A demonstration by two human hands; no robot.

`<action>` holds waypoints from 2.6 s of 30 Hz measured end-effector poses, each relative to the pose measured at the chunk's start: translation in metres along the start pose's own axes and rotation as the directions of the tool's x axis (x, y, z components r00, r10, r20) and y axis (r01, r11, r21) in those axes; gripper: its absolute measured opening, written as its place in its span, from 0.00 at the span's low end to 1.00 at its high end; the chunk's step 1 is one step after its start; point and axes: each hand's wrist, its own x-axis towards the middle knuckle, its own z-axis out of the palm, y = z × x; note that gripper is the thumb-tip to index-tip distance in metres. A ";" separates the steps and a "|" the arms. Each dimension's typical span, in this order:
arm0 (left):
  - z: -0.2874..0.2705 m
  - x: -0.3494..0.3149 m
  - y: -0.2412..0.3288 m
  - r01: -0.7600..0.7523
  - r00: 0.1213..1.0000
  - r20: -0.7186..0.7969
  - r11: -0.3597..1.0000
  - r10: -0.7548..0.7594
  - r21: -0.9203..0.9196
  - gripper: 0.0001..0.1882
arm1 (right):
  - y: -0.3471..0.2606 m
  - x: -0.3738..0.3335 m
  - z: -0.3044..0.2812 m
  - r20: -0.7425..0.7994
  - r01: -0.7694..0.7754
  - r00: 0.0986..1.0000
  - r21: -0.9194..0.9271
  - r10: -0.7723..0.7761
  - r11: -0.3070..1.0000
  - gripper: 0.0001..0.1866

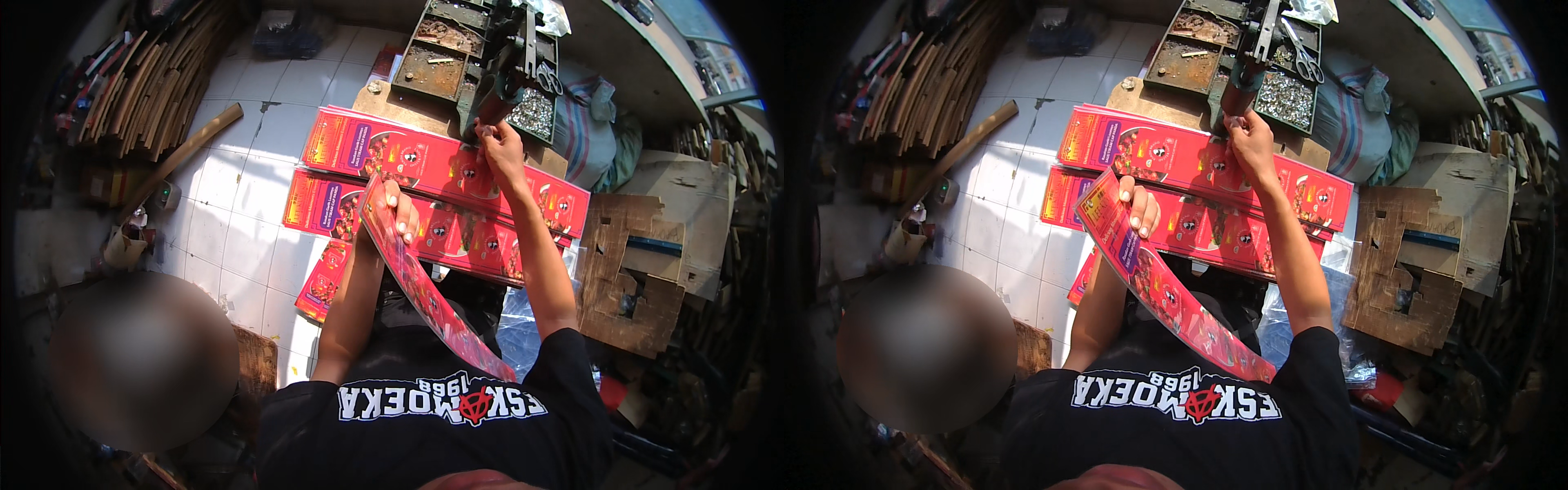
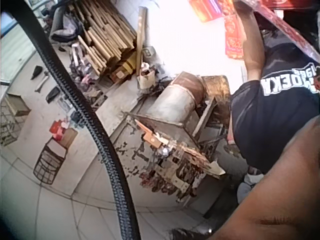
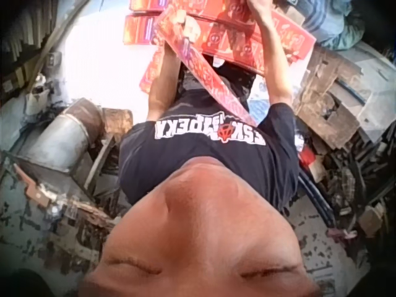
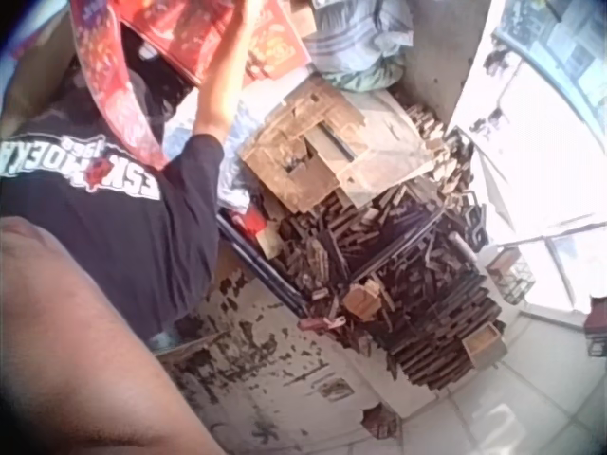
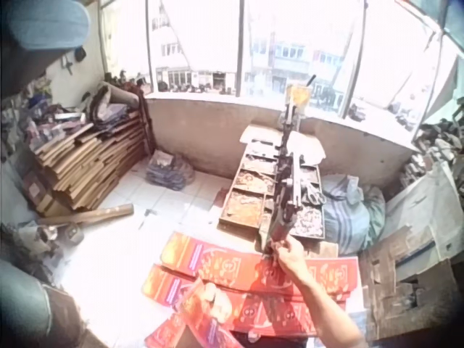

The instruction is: The person places a flat cardboard piece into a machine, pulls a lever down to attach components, and repeats this for multiple cardboard pieces to assemble the boxes.

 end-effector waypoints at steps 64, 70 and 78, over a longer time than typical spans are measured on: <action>-0.023 0.086 -0.055 0.737 0.534 -0.840 0.437 0.092 0.516 0.25 | -0.035 -0.204 -0.098 -0.023 -0.114 0.993 -0.346 0.113 0.931 0.34; -0.024 0.084 -0.060 0.654 0.627 -0.750 0.380 0.213 0.655 0.36 | -0.031 -0.205 -0.098 -0.031 -0.129 0.992 -0.349 0.126 0.928 0.34; -0.027 0.084 -0.055 0.677 0.595 -0.792 0.444 0.141 0.587 0.37 | -0.036 -0.205 -0.095 -0.024 -0.127 0.992 -0.385 0.127 0.914 0.35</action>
